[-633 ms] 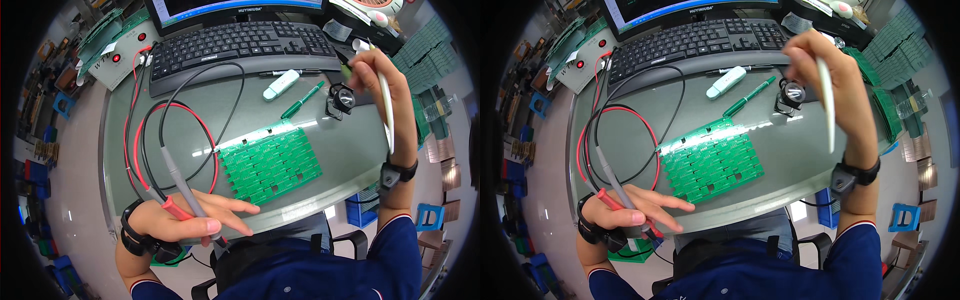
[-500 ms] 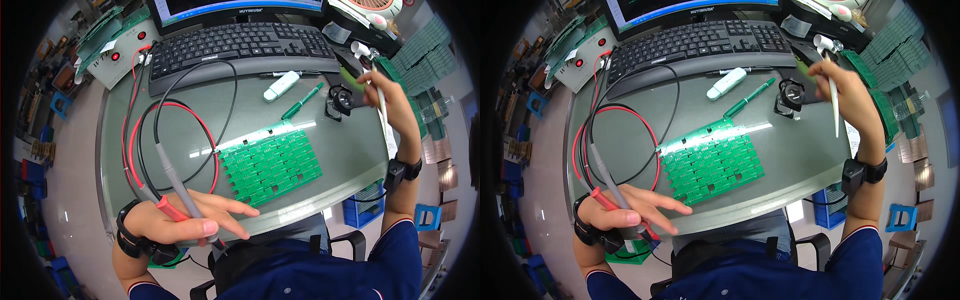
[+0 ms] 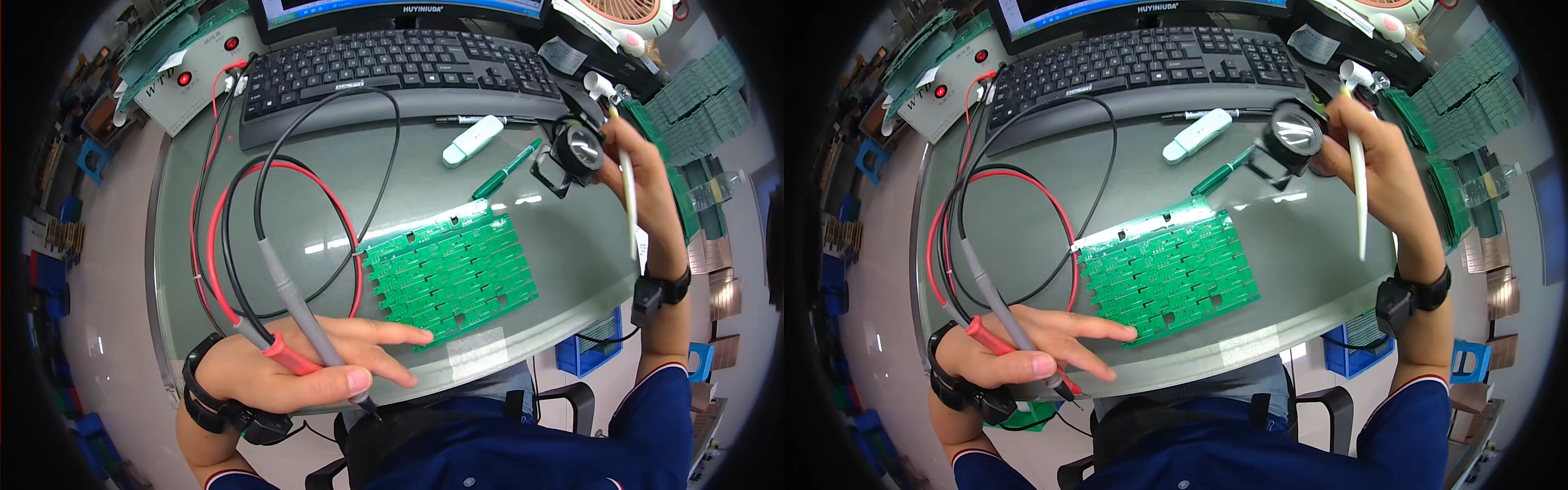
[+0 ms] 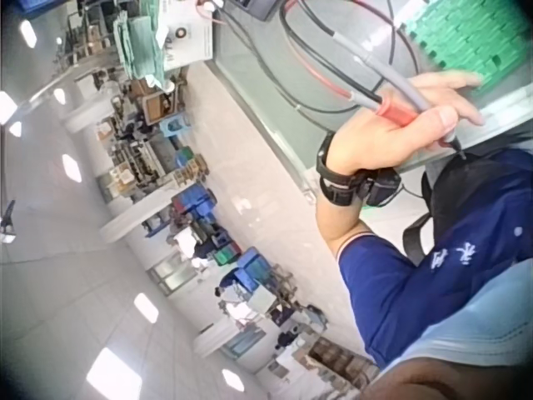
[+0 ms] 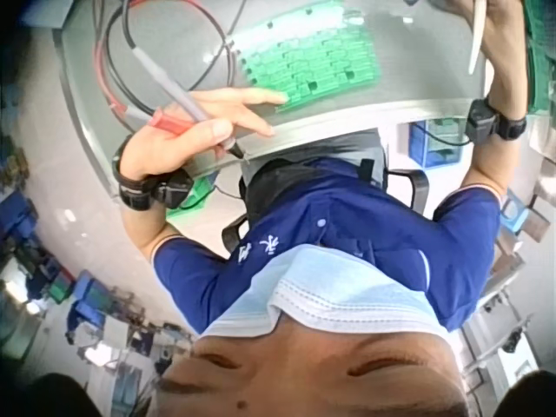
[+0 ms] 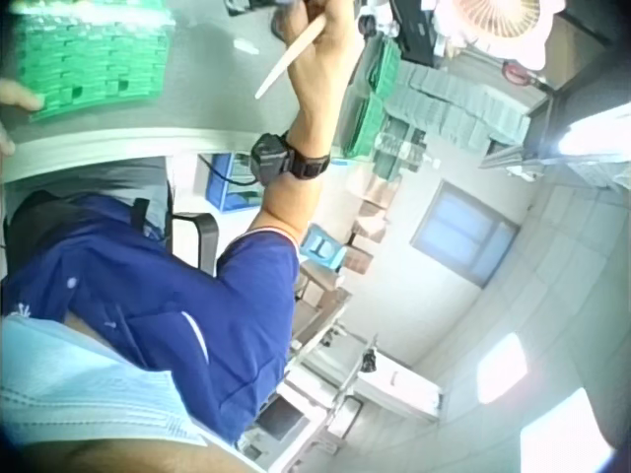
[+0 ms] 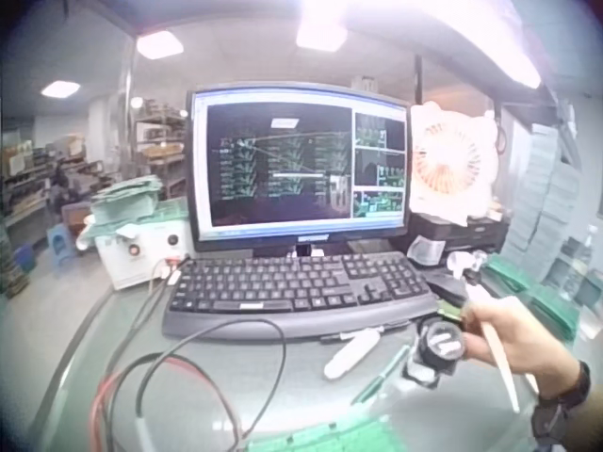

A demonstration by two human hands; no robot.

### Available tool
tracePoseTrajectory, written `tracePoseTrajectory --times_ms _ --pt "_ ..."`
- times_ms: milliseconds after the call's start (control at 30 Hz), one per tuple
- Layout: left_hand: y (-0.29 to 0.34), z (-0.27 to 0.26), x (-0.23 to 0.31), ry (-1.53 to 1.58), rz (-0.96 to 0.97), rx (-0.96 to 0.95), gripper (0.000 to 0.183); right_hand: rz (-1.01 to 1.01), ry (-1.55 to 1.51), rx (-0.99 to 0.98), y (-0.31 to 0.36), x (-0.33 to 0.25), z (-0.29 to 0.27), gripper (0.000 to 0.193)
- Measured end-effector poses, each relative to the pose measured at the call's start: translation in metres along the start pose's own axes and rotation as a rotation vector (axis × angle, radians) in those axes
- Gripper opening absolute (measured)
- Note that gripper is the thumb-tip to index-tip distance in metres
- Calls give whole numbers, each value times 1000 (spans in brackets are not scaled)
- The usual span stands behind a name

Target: Use multimeter probes and a magnifying glass to inspect and test electrical connections on a green PCB.

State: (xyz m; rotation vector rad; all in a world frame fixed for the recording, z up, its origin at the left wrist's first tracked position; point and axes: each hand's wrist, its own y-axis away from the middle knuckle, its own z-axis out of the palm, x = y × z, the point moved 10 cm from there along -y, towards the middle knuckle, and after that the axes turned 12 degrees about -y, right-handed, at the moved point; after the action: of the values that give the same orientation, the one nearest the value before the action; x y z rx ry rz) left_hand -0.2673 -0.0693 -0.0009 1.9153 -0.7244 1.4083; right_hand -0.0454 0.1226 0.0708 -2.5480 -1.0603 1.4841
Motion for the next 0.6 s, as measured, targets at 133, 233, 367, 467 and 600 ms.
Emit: tracePoseTrajectory --times_ms 133,233,367,467,600 --pt "6 3 -4 23 26 -5 44 -267 -91 -218 -11 -66 80 13" --pt "4 3 3 46 10 -38 43 -338 -118 -391 -3 -84 130 16" --pt "-3 1 -9 116 -165 -144 40 -378 -35 -403 5 -65 155 22" --pt "-7 1 -5 82 -103 -133 42 -346 -64 -418 6 -56 164 20" --pt "-10 -10 1 71 -6 -59 45 -375 -103 -429 8 -50 169 21"
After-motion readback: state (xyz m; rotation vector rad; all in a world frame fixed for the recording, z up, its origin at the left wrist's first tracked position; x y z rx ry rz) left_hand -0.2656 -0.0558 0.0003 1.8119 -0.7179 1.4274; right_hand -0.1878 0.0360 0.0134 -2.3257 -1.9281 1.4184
